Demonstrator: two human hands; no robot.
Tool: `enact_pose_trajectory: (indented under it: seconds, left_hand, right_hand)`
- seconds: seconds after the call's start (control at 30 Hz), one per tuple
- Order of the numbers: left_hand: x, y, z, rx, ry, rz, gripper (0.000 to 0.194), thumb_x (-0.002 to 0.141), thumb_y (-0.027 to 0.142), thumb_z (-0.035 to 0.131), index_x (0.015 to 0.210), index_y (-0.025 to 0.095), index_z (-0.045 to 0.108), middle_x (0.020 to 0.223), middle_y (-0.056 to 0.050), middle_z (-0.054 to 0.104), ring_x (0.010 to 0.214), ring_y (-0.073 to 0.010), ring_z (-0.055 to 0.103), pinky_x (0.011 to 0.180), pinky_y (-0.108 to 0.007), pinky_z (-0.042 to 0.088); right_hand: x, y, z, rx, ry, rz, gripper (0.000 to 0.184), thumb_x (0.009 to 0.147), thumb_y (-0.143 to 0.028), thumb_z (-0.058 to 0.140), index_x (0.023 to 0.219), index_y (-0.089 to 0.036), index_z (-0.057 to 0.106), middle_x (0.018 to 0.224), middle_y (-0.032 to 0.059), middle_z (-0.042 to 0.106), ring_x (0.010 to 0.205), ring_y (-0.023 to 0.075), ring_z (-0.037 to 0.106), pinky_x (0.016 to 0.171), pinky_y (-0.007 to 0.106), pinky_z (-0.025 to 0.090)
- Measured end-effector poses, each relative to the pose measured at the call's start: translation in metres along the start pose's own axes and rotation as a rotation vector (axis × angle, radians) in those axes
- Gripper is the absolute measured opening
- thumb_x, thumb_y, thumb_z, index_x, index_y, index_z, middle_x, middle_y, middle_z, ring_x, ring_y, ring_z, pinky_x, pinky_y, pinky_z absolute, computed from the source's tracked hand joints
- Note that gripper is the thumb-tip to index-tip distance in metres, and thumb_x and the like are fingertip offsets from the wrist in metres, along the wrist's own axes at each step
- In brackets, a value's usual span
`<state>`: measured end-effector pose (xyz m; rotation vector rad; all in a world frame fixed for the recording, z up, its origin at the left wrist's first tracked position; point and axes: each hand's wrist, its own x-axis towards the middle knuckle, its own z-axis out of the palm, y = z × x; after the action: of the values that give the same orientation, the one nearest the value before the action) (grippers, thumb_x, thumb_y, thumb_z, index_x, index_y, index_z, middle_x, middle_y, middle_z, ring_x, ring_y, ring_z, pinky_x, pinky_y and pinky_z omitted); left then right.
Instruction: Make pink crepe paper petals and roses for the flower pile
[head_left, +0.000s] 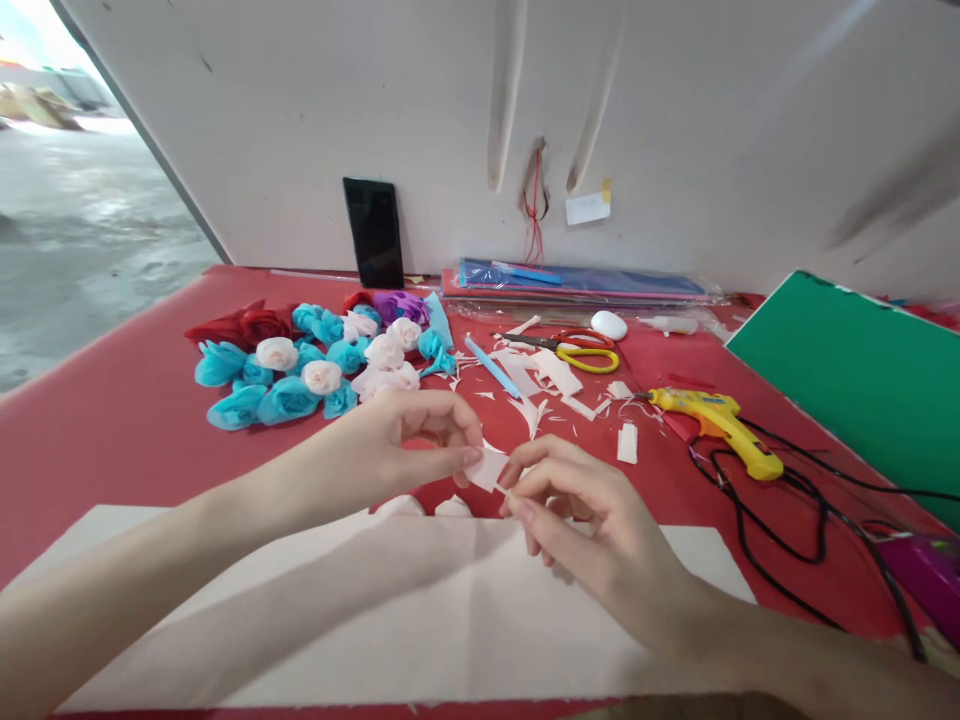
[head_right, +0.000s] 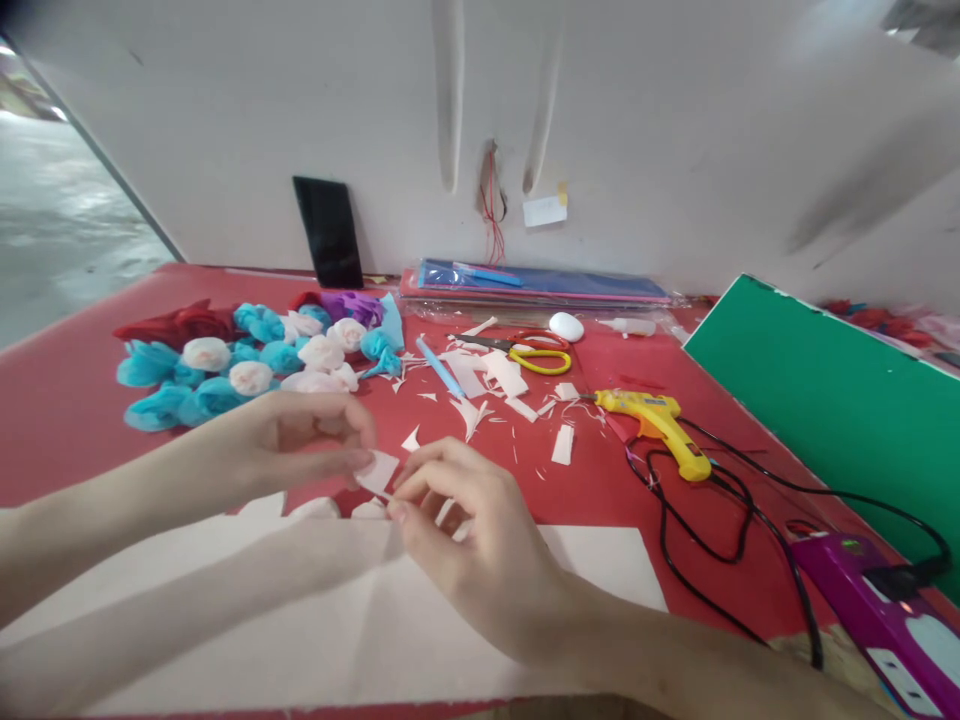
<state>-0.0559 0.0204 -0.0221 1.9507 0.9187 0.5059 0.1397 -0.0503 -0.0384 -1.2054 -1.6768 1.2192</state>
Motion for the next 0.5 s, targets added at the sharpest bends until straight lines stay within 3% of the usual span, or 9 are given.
enact_pose_trajectory:
  seconds: [0.1,0.17,0.3,0.5]
  left_hand:
    - [-0.003,0.003,0.000,-0.088,-0.045,-0.026,0.014,0.083,0.031,0.056,0.076,0.020,0.061,0.062,0.005,0.064,0.049,-0.0073,0.055,0.039,-0.015,0.039]
    - [-0.005,0.005,0.002,-0.116,-0.052,-0.031,0.012,0.083,0.028,0.056,0.076,0.021,0.063,0.063,0.005,0.065,0.053,-0.0077,0.057,0.039,-0.013,0.039]
    - [-0.006,0.011,0.008,-0.118,-0.053,0.009,0.011,0.082,0.020,0.055,0.076,0.022,0.065,0.069,0.005,0.068,0.061,-0.0086,0.061,0.051,-0.013,0.047]
    - [-0.013,0.013,0.008,-0.123,0.001,0.015,0.020,0.089,0.034,0.048,0.091,0.030,0.067,0.091,0.008,0.072,0.085,-0.0130,0.066,0.073,-0.017,0.052]
  right_hand:
    - [-0.003,-0.002,0.000,0.037,-0.028,0.002,0.014,0.084,-0.023,0.056,0.071,-0.020,0.062,0.100,0.0029,0.056,0.076,0.0101,0.059,0.047,0.016,0.043]
    - [-0.004,-0.003,0.001,0.058,-0.037,0.015,0.013,0.082,-0.020,0.057,0.071,-0.020,0.064,0.099,0.0018,0.058,0.069,0.0077,0.058,0.046,0.016,0.042]
    - [-0.005,-0.007,0.002,0.108,-0.040,-0.010,0.015,0.083,-0.017,0.055,0.071,-0.019,0.064,0.085,-0.0014,0.061,0.050,0.0025,0.050,0.043,0.017,0.040]
    - [-0.004,-0.011,0.001,0.090,0.059,-0.093,0.015,0.081,-0.012,0.056,0.071,-0.019,0.065,0.084,-0.0017,0.063,0.050,0.0029,0.052,0.044,0.018,0.041]
